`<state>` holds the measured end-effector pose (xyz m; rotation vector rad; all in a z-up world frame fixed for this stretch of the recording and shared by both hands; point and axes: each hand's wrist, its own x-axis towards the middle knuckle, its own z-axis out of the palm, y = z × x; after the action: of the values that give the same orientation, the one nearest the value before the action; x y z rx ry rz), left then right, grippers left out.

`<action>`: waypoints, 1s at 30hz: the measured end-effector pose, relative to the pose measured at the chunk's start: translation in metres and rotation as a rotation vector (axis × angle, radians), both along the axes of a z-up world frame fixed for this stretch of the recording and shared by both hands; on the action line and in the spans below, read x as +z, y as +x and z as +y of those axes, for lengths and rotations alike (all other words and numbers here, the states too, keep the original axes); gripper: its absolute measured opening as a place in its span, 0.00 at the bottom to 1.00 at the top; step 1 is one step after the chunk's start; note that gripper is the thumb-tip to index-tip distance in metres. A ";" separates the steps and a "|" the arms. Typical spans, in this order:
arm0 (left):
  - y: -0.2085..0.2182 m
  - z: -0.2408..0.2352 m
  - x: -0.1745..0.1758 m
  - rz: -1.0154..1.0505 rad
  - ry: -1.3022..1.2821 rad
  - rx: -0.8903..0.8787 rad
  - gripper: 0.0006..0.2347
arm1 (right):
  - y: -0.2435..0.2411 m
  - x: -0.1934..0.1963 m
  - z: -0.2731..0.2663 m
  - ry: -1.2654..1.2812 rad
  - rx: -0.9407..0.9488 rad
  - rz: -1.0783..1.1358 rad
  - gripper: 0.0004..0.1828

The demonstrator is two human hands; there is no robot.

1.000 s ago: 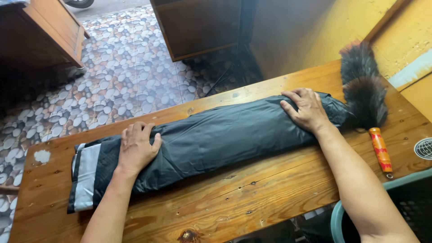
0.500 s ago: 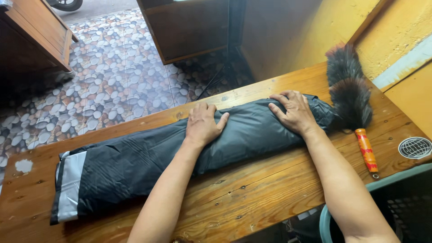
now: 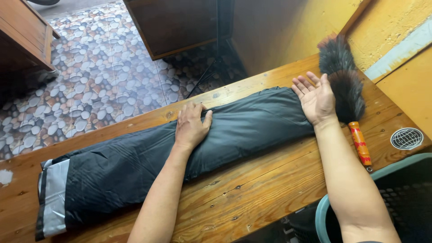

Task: The person folds a dark-colored garment on a wooden table. They smooth the fabric, fold the sides inward, and then fold the item in half multiple times to create a compact rectangular bundle.

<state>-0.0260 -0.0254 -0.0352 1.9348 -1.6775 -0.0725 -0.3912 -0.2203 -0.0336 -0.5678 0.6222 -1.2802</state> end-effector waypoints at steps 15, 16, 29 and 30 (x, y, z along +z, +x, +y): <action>-0.003 0.000 0.001 -0.046 -0.033 0.003 0.12 | 0.095 0.039 0.096 -1.259 0.255 1.896 0.33; -0.003 -0.002 0.000 -0.047 -0.033 0.011 0.12 | 0.095 0.037 0.095 -1.268 0.258 1.891 0.33; 0.032 0.031 -0.004 -0.163 -0.008 0.007 0.21 | 0.099 0.022 0.089 -1.281 0.295 1.919 0.33; 0.039 0.044 0.001 -0.175 0.143 -0.031 0.27 | 0.098 0.021 0.088 -1.277 0.293 1.916 0.34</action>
<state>0.0127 0.0189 -0.0344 2.0718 -1.8609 -0.0372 -0.2937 -0.1319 -0.0124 -2.9220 1.0469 -0.2975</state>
